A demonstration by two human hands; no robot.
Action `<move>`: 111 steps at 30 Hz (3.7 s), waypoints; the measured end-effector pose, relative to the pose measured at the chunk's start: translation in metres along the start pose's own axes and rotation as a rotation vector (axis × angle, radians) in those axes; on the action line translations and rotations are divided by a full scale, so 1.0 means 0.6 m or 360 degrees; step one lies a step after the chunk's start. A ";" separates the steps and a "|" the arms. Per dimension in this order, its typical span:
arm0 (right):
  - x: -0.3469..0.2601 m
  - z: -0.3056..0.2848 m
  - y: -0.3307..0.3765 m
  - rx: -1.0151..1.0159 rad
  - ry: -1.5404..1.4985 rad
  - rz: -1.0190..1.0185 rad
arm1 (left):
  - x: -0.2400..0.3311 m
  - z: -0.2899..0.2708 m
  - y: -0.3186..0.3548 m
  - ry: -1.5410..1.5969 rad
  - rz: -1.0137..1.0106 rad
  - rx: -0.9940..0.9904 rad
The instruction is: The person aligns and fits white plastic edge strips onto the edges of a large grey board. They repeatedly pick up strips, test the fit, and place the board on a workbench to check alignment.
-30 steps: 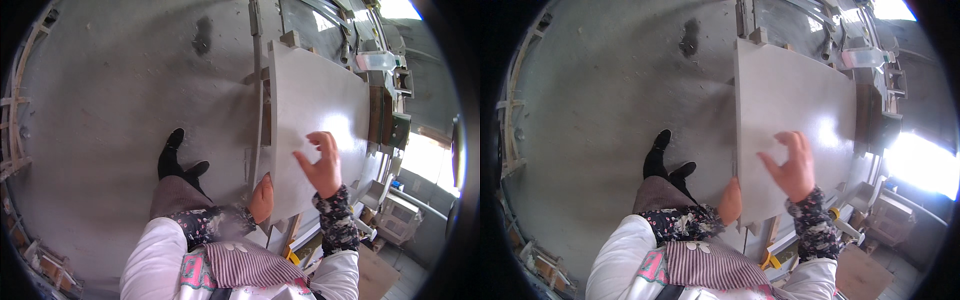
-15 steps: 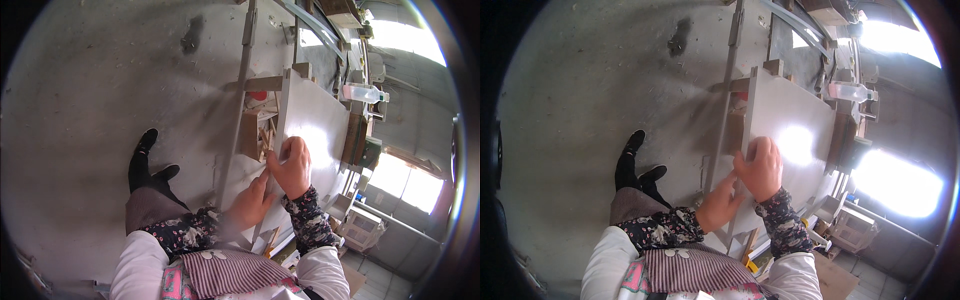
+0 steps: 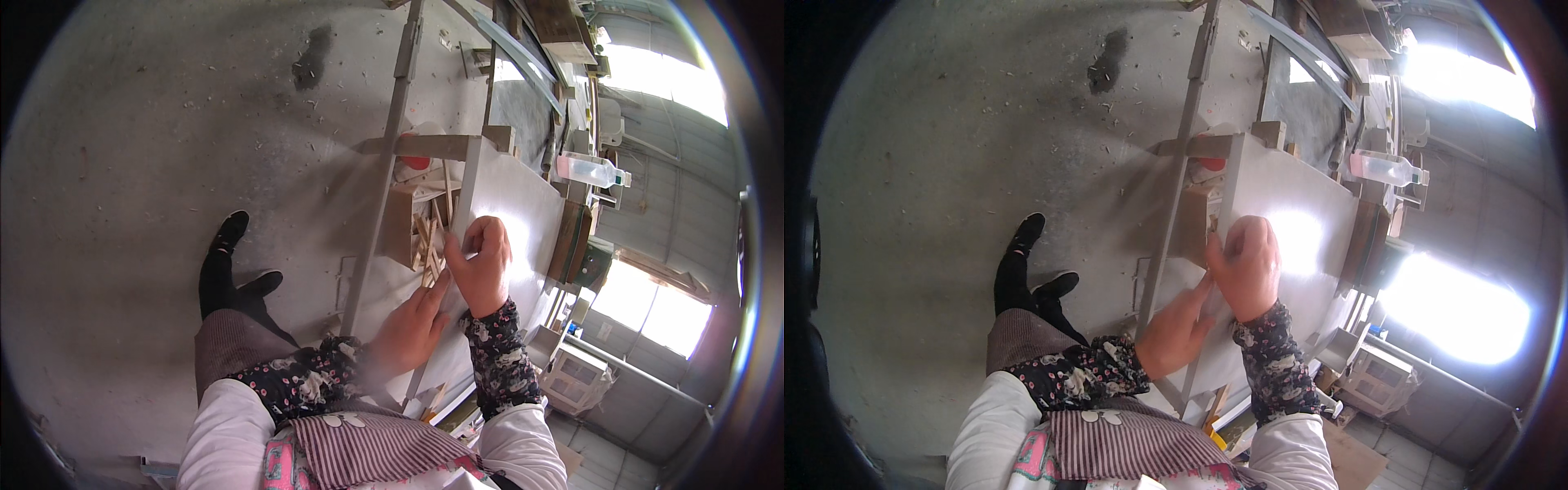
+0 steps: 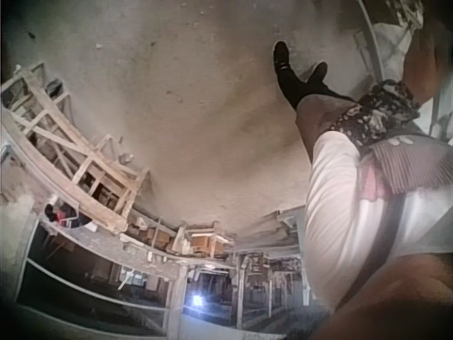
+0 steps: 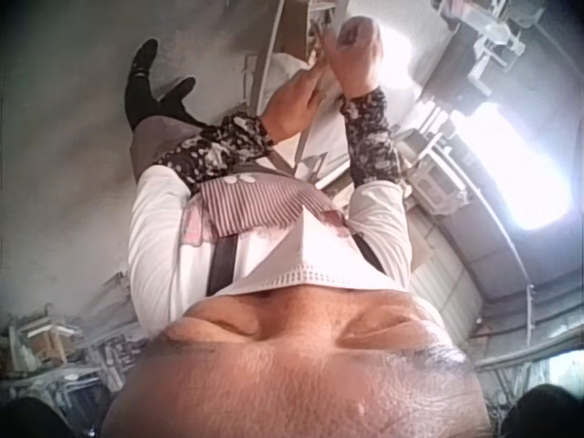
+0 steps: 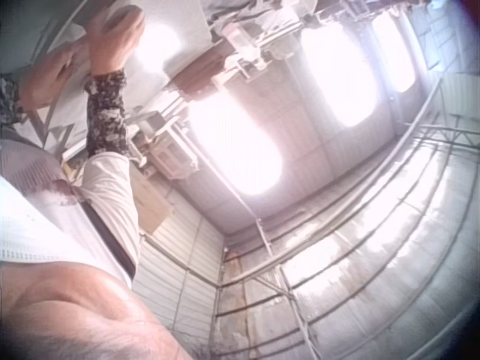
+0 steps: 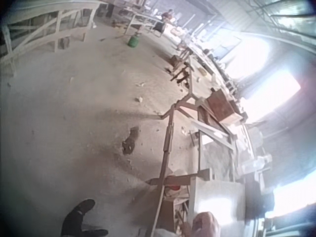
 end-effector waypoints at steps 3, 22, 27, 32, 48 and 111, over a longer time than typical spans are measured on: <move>0.002 -0.001 -0.016 0.0019 0.0000 0.0005 | 0.006 -0.008 -0.007 -0.0048 0.0073 0.0034; 0.005 -0.001 -0.053 -0.0011 -0.0007 0.0051 | 0.014 -0.031 -0.025 0.0061 0.0127 0.0140; 0.001 -0.003 -0.061 -0.0017 -0.0002 0.0053 | 0.016 -0.036 -0.038 0.0028 0.0090 0.0118; -0.005 -0.007 -0.070 -0.0001 0.0043 0.0011 | 0.019 -0.039 -0.043 0.0037 0.0108 0.0126; -0.002 -0.033 -0.149 -0.0175 -0.0010 0.0118 | 0.010 -0.036 -0.046 0.0032 0.0043 -0.0006; -0.066 0.148 0.489 -0.0846 -0.1377 0.1250 | 0.011 -0.014 -0.036 -0.0103 0.0082 -0.0078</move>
Point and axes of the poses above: each hand's wrist, its own y-axis away from the middle knuckle, its own z-axis out of the palm, x = y × z, the point moved 10 cm from there along -y, towards the middle knuckle, and after that the axes turned 8 degrees about -x, right-handed, at the moved point
